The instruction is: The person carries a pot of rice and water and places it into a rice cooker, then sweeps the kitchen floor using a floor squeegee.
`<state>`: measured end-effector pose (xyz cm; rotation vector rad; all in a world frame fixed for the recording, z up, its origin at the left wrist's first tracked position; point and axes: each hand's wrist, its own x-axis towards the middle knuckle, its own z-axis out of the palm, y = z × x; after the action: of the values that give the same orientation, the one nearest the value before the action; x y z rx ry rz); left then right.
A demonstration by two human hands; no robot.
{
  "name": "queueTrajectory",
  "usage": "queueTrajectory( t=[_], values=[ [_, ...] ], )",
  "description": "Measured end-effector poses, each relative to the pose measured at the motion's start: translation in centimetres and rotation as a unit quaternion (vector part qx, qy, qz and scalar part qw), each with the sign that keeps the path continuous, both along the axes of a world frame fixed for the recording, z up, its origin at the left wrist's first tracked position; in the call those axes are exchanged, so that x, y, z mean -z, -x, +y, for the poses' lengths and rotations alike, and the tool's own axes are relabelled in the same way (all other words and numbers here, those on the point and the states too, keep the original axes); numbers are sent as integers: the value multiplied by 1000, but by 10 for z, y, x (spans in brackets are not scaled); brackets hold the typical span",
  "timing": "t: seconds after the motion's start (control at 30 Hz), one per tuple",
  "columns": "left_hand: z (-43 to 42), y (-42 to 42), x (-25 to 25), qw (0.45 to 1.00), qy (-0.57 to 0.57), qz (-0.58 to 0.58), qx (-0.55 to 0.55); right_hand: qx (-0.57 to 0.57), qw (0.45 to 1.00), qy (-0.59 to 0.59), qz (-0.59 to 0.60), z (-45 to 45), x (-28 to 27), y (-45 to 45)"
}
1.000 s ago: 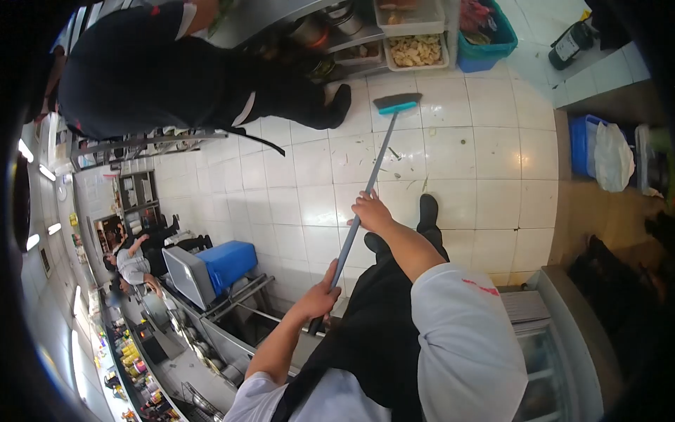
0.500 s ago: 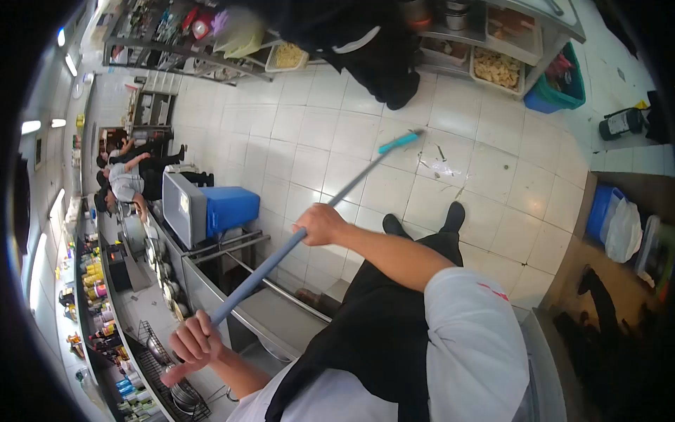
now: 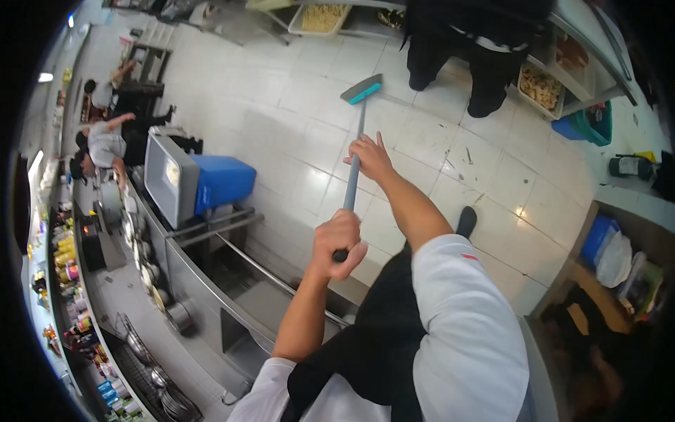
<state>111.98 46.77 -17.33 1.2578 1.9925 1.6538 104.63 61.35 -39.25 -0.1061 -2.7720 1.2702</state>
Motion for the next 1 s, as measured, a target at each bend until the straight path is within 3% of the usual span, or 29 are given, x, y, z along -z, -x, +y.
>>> queueTrajectory(
  t=[0.07, 0.2, 0.33, 0.43, 0.5, 0.57, 0.63, 0.7, 1.0],
  values=[
    [-13, -19, -43, 997, -19, -33, 59, 107, 983, 41, 145, -24, -4, -43],
    [-44, -50, -96, 987, -93, -126, 37, 111, 987, 69, 98, -37, -28, -123],
    [-70, -35, -147, 967, -207, -148, -7, 142, 960, 164, 179, -57, -78, -120],
    [-78, -25, -176, 975, -192, -107, 25, 120, 942, 229, 215, -64, -124, -94],
    [-52, -17, -177, 980, -174, -3, 95, 88, 947, 247, 186, -51, -120, -74],
    [-10, -33, -138, 988, -15, 121, -100, 84, 965, 175, 178, -22, -79, -55],
    [44, -30, -75, 988, -12, 155, 18, 81, 971, 186, 123, 10, -25, -65],
    [89, -59, -58, 980, -50, 182, 61, 82, 972, 205, 80, 36, -14, -85],
    [161, -168, -91, 989, -138, 29, 54, 244, 945, 161, 146, 131, -43, -255]
  ],
)
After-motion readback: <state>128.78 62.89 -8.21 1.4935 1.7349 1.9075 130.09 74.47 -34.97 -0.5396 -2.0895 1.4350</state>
